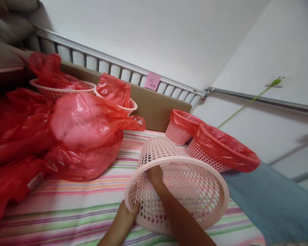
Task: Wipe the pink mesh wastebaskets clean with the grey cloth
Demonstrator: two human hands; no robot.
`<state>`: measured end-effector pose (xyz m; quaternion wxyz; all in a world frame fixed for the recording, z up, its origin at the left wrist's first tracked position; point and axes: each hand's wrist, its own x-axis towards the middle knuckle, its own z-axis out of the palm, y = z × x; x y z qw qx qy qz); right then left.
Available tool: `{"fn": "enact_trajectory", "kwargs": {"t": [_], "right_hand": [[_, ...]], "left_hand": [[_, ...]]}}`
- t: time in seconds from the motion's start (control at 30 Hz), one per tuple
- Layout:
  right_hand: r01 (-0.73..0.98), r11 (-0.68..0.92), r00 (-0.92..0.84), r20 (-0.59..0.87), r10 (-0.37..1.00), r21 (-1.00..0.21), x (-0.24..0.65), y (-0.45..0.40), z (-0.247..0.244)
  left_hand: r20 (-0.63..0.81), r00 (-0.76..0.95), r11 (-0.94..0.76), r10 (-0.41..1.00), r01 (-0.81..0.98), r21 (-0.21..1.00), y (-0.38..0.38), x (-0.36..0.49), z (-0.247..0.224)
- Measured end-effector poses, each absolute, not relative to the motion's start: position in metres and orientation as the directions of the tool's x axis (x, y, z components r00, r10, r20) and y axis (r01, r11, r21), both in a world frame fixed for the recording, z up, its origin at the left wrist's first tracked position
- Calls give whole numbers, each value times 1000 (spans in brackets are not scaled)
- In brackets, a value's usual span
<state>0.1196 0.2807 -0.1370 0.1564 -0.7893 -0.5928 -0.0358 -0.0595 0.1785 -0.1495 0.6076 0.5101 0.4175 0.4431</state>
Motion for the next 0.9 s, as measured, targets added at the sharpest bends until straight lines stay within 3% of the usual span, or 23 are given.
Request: {"fn": "enact_trajectory", "kwargs": {"t": [0.17, 0.27, 0.43, 0.57, 0.73, 0.9], "right_hand": [[955, -219, 264, 242, 933, -199, 88, 219, -129], [936, -141, 225, 242, 944, -321, 74, 167, -139], [936, -6, 138, 352, 926, -351, 79, 103, -175], [912, 13, 148, 357, 922, -410, 79, 126, -164], [858, -55, 287, 387, 876, -511, 69, 203, -132], [850, -56, 277, 353, 894, -524, 68, 226, -148]], "left_hand": [[15, 303, 37, 953, -164, 986, 176, -57, -157], [108, 340, -8, 934, -282, 959, 176, -61, -153], [152, 214, -80, 965, -311, 947, 175, -78, -134], [149, 239, -81, 959, -271, 959, 172, -85, -125], [181, 265, -86, 947, -333, 939, 166, -77, -131], [145, 303, -25, 942, -367, 930, 164, -75, -134]]}}
